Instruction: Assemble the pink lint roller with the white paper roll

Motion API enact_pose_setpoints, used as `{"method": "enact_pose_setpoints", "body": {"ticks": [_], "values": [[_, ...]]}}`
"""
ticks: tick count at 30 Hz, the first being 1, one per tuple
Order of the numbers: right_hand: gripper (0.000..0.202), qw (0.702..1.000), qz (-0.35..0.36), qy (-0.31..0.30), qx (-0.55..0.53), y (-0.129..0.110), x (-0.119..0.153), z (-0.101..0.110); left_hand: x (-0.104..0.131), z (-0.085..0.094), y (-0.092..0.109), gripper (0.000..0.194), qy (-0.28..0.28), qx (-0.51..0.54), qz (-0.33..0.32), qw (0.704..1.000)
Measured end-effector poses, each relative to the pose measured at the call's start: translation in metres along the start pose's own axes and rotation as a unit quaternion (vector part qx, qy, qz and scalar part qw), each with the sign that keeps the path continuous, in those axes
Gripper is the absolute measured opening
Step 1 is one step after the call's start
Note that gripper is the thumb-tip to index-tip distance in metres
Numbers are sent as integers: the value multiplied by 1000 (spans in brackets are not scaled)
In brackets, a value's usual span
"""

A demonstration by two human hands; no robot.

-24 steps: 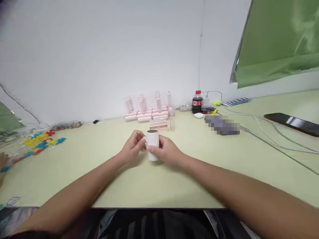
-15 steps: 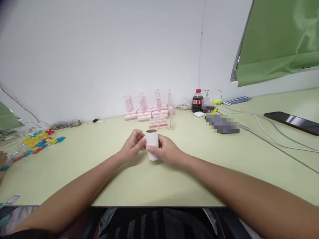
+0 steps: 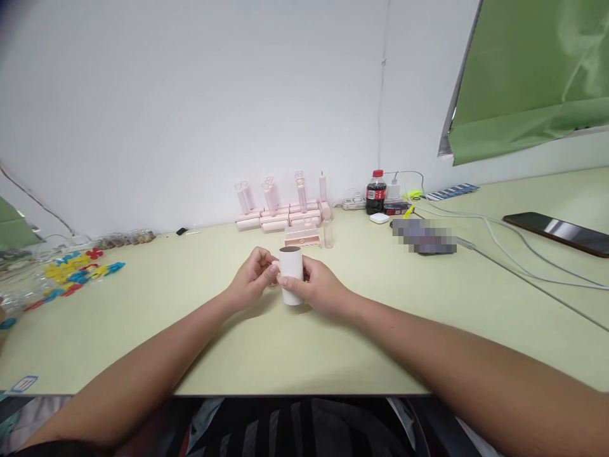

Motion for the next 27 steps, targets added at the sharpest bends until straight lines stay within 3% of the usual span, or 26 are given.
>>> {"method": "enact_pose_setpoints", "body": {"ticks": [14,27], "values": [[42,1000,-4,9,8,2,-1,3,2,-3,11,28,-47,-26,13,998],[43,1000,-15,-4,2,3,-1,2,3,-4,7,33,-63,-37,12,997]]}}
Point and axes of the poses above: each hand's wrist, its own x-axis away from the middle knuckle, its own z-axis out of the back of the hand, y = z × x, the point moved 3 cm from there along -x, towards the middle knuckle, and after that the axes turned 12 degrees about y, right-handed, at the moved point
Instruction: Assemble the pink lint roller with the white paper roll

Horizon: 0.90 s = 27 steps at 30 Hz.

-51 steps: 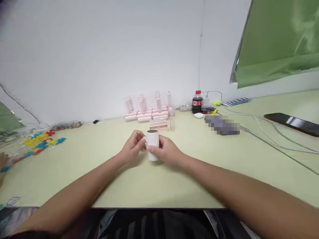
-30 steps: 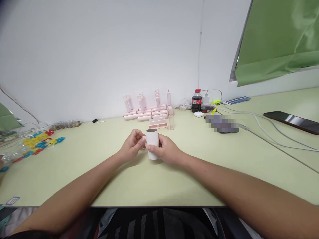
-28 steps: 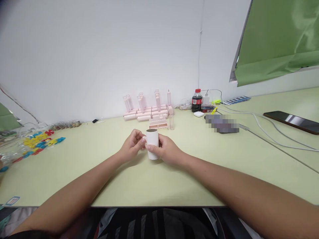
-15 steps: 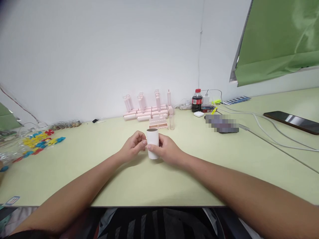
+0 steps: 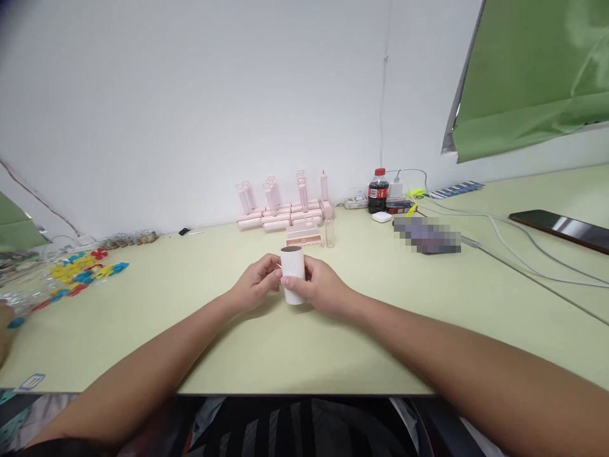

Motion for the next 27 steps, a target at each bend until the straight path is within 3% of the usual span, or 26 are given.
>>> {"method": "enact_pose_setpoints", "body": {"ticks": [10,19,23,27], "values": [[32,999,20,-13,-26,-5,2,-2,2,-2,6,29,-35,21,16,999],[34,999,24,2,29,-5,2,0,-8,13,5,34,134,127,48,982],[26,997,10,13,81,-6,2,0,-4,17,5,42,163,118,-3,979],[28,994,13,15,110,-9,3,0,0,13,5,47,148,63,-48,986]]}}
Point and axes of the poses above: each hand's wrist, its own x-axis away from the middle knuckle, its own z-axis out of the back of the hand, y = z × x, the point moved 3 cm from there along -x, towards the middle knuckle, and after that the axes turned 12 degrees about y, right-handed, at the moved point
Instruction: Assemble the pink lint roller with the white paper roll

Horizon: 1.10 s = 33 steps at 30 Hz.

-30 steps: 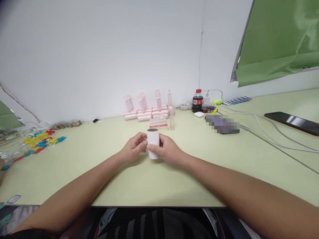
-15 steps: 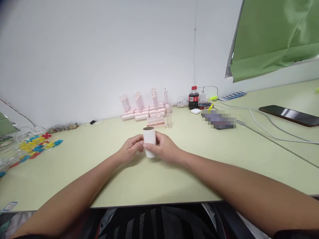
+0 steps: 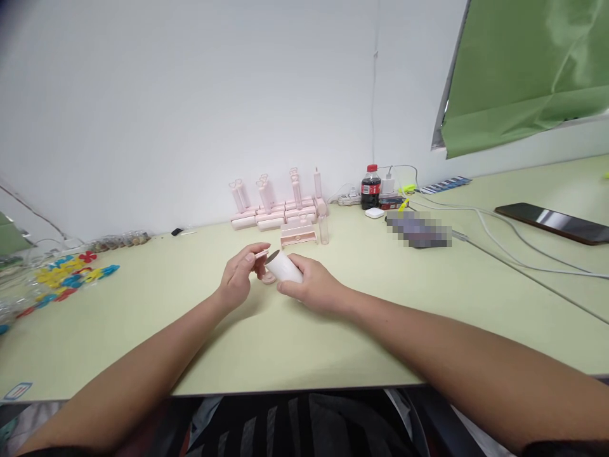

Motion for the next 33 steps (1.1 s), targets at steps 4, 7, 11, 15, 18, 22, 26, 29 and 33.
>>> {"method": "enact_pose_setpoints", "body": {"ticks": [4,7,11,15,18,22,26,29,33], "values": [[27,1000,4,-4,9,-2,1,0,2,-4,-2,47,-34,-35,-17,999],[25,1000,3,-3,30,-1,1,0,3,-5,-2,43,-57,-44,-27,997],[25,999,6,3,46,-1,1,0,3,-4,0,41,-67,-55,-37,996],[28,999,2,13,43,-1,2,0,3,-3,1,39,-57,-52,-50,996],[28,999,1,18,42,0,2,1,3,-3,1,40,-59,-50,-61,995],[26,999,2,13,36,0,1,0,3,-3,2,39,-56,-76,-72,993],[25,999,-4,4,35,0,1,-1,3,-3,1,40,-62,-76,-66,993],[24,1000,-8,9,29,-1,1,0,3,-4,0,41,-76,-62,-61,993],[24,1000,-7,20,14,-2,0,2,5,-6,3,53,-87,-49,-52,994]]}}
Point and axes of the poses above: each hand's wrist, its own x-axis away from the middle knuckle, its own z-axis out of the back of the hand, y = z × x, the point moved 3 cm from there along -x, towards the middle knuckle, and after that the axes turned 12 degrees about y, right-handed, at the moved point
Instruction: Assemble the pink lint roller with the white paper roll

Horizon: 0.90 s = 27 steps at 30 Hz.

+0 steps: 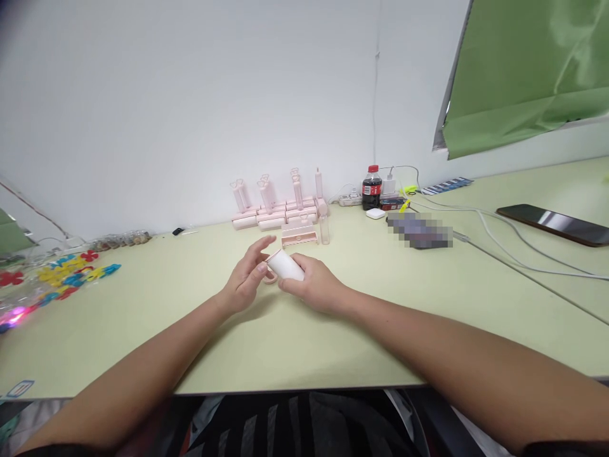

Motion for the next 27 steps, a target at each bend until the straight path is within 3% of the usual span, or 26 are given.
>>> {"method": "enact_pose_setpoints", "body": {"ticks": [3,6,7,8,11,12,13,15,17,19,22,24,27], "values": [[26,1000,-7,10,-1,-1,-1,1,-1,3,3,61,61,2,-22,998],[24,1000,-11,18,8,0,-1,2,-2,10,7,67,172,-17,-71,982],[24,1000,-11,22,9,0,-1,2,-2,10,9,68,176,-27,-78,981],[23,1000,-10,28,7,0,0,1,-3,9,11,69,150,-36,-78,985],[23,999,-5,46,-10,2,0,1,-2,-2,15,63,-25,-57,-71,996],[23,999,-2,50,-14,3,-1,2,-2,-3,15,62,-54,-71,-74,993],[23,998,0,53,-17,3,-2,2,-3,-2,15,61,-50,-92,-77,992],[25,998,4,61,-21,5,-4,3,-8,5,10,56,11,-158,-74,985],[27,997,1,65,-30,8,-5,4,-11,13,1,47,46,-244,-35,968],[29,997,-8,63,-37,10,-6,4,-13,17,-9,42,26,-321,24,946],[32,997,-11,60,-44,10,-7,4,-9,17,-22,55,-37,-379,93,920],[34,997,-9,59,-45,10,-7,3,-6,13,-25,58,-68,-396,106,910],[35,998,-7,60,-33,9,-7,4,-5,7,-25,46,-105,-413,96,900]]}}
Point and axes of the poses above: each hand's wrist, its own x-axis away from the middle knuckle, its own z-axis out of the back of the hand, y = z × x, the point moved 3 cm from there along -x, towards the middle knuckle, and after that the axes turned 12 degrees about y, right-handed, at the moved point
